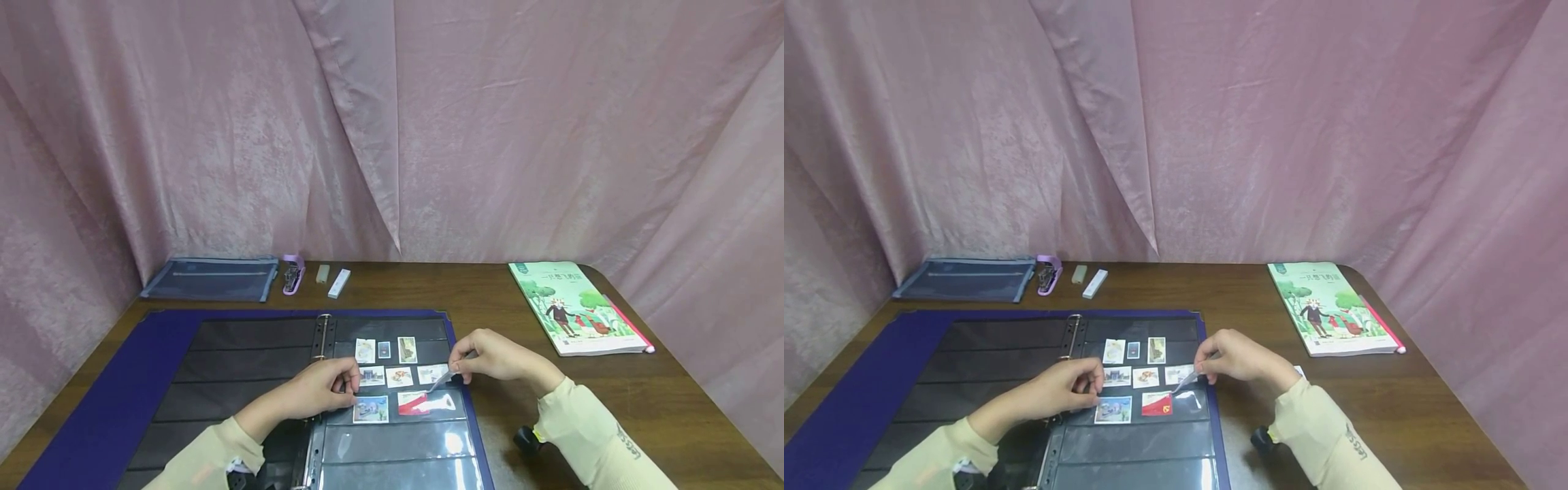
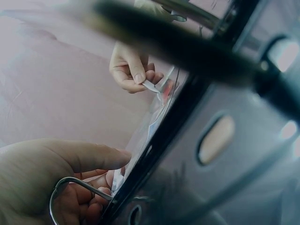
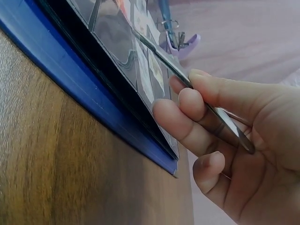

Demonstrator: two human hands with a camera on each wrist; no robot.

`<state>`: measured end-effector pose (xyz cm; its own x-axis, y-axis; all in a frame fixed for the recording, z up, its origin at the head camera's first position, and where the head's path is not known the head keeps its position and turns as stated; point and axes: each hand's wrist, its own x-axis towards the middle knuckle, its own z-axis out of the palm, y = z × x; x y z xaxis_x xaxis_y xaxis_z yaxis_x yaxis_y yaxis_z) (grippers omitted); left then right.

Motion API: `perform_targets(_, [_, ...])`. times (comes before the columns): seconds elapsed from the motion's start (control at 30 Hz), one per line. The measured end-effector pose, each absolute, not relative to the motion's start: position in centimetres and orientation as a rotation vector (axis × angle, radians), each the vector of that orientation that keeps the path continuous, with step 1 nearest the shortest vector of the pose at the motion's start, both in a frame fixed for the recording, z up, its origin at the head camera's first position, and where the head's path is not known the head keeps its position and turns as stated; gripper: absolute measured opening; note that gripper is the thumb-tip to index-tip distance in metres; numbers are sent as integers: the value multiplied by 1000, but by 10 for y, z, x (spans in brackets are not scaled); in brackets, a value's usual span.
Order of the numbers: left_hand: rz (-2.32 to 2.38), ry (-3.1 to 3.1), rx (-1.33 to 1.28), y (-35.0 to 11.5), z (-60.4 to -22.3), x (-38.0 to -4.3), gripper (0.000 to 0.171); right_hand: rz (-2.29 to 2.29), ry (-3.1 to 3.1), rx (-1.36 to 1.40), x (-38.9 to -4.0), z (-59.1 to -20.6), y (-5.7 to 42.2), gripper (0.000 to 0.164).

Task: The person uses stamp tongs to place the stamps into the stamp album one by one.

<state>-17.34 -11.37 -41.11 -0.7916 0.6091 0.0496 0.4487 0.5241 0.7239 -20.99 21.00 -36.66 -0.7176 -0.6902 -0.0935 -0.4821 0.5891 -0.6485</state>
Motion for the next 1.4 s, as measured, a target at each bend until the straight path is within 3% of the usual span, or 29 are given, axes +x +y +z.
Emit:
perform_targets(0.87, [956, 2666, 986, -110, -403, -167, 17, -1135, 2426, -786, -192, -363, 248, 25])
perform_targets(1.2, [527, 2821, 1093, -100, -382, -145, 16, -1276, 2381, -780, -183, -366, 276, 24])
perform_targets(1.4, [336, 2824, 1127, -94, -374, -121, 26, -1299, 2387, -767, -178, -367, 297, 23])
